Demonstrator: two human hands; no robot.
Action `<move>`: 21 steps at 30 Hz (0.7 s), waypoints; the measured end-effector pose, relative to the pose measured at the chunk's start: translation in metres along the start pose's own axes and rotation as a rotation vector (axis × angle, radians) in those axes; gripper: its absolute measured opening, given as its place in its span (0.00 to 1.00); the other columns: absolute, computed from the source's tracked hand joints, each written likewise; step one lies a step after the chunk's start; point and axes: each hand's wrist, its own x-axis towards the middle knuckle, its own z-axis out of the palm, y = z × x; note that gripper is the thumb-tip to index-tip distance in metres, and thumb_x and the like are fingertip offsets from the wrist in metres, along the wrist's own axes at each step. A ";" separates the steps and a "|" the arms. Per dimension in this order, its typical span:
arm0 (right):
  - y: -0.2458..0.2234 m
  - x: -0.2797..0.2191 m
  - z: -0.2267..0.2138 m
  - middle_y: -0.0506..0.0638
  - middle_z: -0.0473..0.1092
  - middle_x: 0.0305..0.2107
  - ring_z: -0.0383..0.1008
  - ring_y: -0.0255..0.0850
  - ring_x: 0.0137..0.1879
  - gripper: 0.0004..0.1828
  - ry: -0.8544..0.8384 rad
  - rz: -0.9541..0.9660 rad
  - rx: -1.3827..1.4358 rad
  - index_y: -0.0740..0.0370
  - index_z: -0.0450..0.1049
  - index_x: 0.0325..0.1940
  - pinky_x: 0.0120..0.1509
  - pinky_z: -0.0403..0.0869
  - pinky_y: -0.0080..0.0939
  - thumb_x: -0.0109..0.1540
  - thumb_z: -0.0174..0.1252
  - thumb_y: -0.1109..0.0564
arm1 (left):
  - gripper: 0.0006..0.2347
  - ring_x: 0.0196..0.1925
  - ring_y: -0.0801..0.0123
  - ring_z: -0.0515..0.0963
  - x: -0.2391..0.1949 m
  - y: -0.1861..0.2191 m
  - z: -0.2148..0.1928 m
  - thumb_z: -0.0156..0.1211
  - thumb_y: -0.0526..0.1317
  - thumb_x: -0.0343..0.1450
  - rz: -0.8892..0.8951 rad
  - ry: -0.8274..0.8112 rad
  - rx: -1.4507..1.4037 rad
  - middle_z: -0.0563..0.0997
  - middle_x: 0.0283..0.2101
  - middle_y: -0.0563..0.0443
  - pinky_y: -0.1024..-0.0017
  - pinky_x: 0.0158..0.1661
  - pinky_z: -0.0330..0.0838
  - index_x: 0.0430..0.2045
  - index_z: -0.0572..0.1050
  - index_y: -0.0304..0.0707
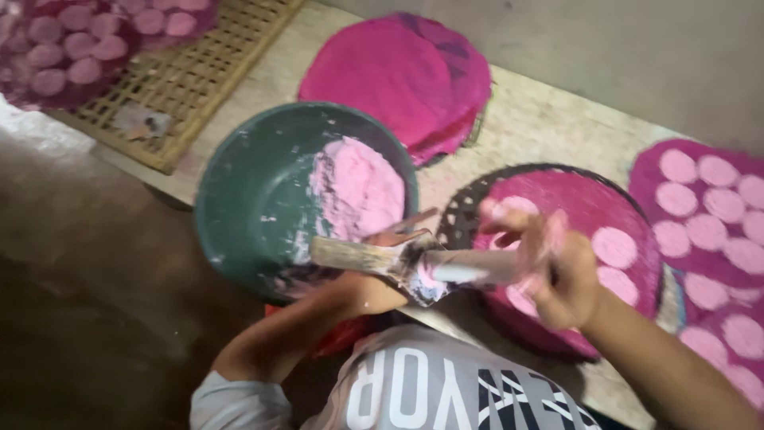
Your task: The person scoops pink dough from a green bowl and presses it into a circular mold on a pink mat, then removes the shaped dough and places it on a tray. The process is repeated multiple times to produce uniform round pieces.
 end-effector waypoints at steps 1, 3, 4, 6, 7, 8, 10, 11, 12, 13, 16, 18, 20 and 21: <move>-0.012 -0.012 -0.007 0.71 0.62 0.67 0.75 0.60 0.66 0.36 -0.035 -0.047 -0.155 0.50 0.43 0.82 0.61 0.83 0.53 0.73 0.52 0.52 | 0.12 0.39 0.64 0.83 0.004 0.008 0.013 0.69 0.41 0.68 0.055 -0.026 0.092 0.83 0.39 0.50 0.67 0.39 0.77 0.43 0.77 0.42; -0.032 -0.036 -0.017 0.69 0.67 0.62 0.76 0.62 0.63 0.35 -0.115 -0.146 -0.465 0.49 0.51 0.76 0.58 0.81 0.51 0.66 0.56 0.53 | 0.13 0.38 0.62 0.83 0.018 0.021 0.038 0.69 0.43 0.67 0.176 -0.072 0.275 0.82 0.39 0.49 0.66 0.37 0.76 0.43 0.79 0.45; -0.038 -0.047 -0.022 0.70 0.66 0.62 0.76 0.64 0.64 0.35 -0.106 -0.115 -0.419 0.51 0.51 0.76 0.61 0.80 0.54 0.66 0.55 0.55 | 0.13 0.39 0.62 0.83 0.027 0.026 0.053 0.69 0.43 0.67 0.238 -0.089 0.367 0.82 0.40 0.49 0.66 0.38 0.76 0.43 0.78 0.45; -0.048 -0.071 -0.031 0.71 0.65 0.64 0.75 0.67 0.66 0.35 -0.086 -0.052 -0.327 0.54 0.51 0.78 0.68 0.79 0.59 0.67 0.54 0.57 | 0.13 0.40 0.61 0.83 0.041 0.036 0.088 0.68 0.43 0.67 0.292 -0.122 0.479 0.82 0.41 0.48 0.65 0.40 0.75 0.44 0.78 0.45; -0.051 -0.083 -0.032 0.72 0.65 0.64 0.74 0.67 0.66 0.35 -0.063 0.005 -0.344 0.56 0.52 0.78 0.69 0.78 0.58 0.67 0.54 0.57 | 0.13 0.41 0.61 0.82 0.046 0.041 0.104 0.68 0.43 0.67 0.291 -0.143 0.499 0.81 0.41 0.48 0.65 0.41 0.75 0.44 0.78 0.45; -0.051 -0.095 -0.033 0.72 0.65 0.64 0.74 0.67 0.67 0.35 -0.044 0.060 -0.359 0.57 0.53 0.78 0.70 0.76 0.58 0.66 0.54 0.56 | 0.13 0.42 0.61 0.82 0.053 0.043 0.119 0.68 0.43 0.67 0.290 -0.161 0.520 0.81 0.42 0.48 0.65 0.42 0.75 0.44 0.78 0.44; -0.051 -0.119 -0.040 0.73 0.64 0.65 0.71 0.67 0.70 0.37 0.021 0.167 -0.416 0.60 0.53 0.78 0.74 0.70 0.58 0.66 0.54 0.54 | 0.13 0.44 0.60 0.82 0.074 0.045 0.140 0.68 0.43 0.67 0.272 -0.214 0.483 0.81 0.43 0.47 0.65 0.43 0.75 0.45 0.78 0.44; -0.051 -0.132 -0.047 0.73 0.62 0.67 0.67 0.67 0.73 0.38 0.068 0.218 -0.457 0.62 0.52 0.78 0.77 0.66 0.58 0.65 0.54 0.52 | 0.13 0.44 0.60 0.82 0.087 0.045 0.148 0.67 0.43 0.67 0.265 -0.243 0.464 0.81 0.44 0.47 0.65 0.44 0.75 0.45 0.78 0.44; -0.054 -0.150 -0.048 0.73 0.61 0.69 0.64 0.67 0.75 0.39 0.114 0.282 -0.481 0.64 0.51 0.78 0.80 0.62 0.58 0.65 0.54 0.51 | 0.14 0.45 0.59 0.82 0.094 0.044 0.156 0.67 0.43 0.67 0.237 -0.276 0.423 0.81 0.45 0.47 0.65 0.45 0.75 0.45 0.78 0.43; -0.057 -0.168 -0.057 0.72 0.53 0.72 0.56 0.65 0.78 0.47 0.150 0.390 -0.346 0.65 0.43 0.80 0.80 0.56 0.57 0.65 0.57 0.44 | 0.14 0.46 0.59 0.81 0.099 0.043 0.164 0.67 0.42 0.67 0.209 -0.300 0.381 0.81 0.45 0.46 0.65 0.46 0.75 0.45 0.78 0.43; -0.057 -0.220 -0.097 0.68 0.43 0.78 0.43 0.58 0.83 0.64 0.117 0.719 0.157 0.68 0.35 0.82 0.81 0.47 0.55 0.63 0.65 0.30 | 0.14 0.48 0.58 0.81 0.128 0.041 0.170 0.66 0.42 0.68 0.132 -0.341 0.300 0.80 0.47 0.45 0.64 0.49 0.74 0.46 0.78 0.43; -0.051 -0.259 -0.115 0.67 0.51 0.77 0.49 0.56 0.82 0.59 -0.127 0.958 0.636 0.73 0.52 0.79 0.82 0.50 0.56 0.58 0.65 0.31 | 0.14 0.50 0.58 0.81 0.148 0.038 0.173 0.66 0.42 0.68 0.087 -0.328 0.291 0.80 0.48 0.45 0.64 0.50 0.74 0.46 0.77 0.42; -0.049 -0.302 -0.105 0.71 0.60 0.65 0.61 0.60 0.70 0.59 0.099 1.025 0.656 0.74 0.52 0.78 0.71 0.62 0.59 0.56 0.69 0.36 | 0.14 0.52 0.57 0.80 0.164 0.026 0.175 0.66 0.42 0.68 0.031 -0.251 0.365 0.79 0.49 0.44 0.64 0.52 0.74 0.46 0.77 0.42; -0.047 -0.321 -0.098 0.73 0.64 0.59 0.66 0.62 0.64 0.59 0.212 1.057 0.666 0.75 0.52 0.77 0.66 0.67 0.60 0.55 0.71 0.38 | 0.14 0.53 0.57 0.80 0.171 0.017 0.176 0.66 0.42 0.68 0.012 -0.210 0.444 0.79 0.50 0.44 0.64 0.53 0.74 0.47 0.77 0.41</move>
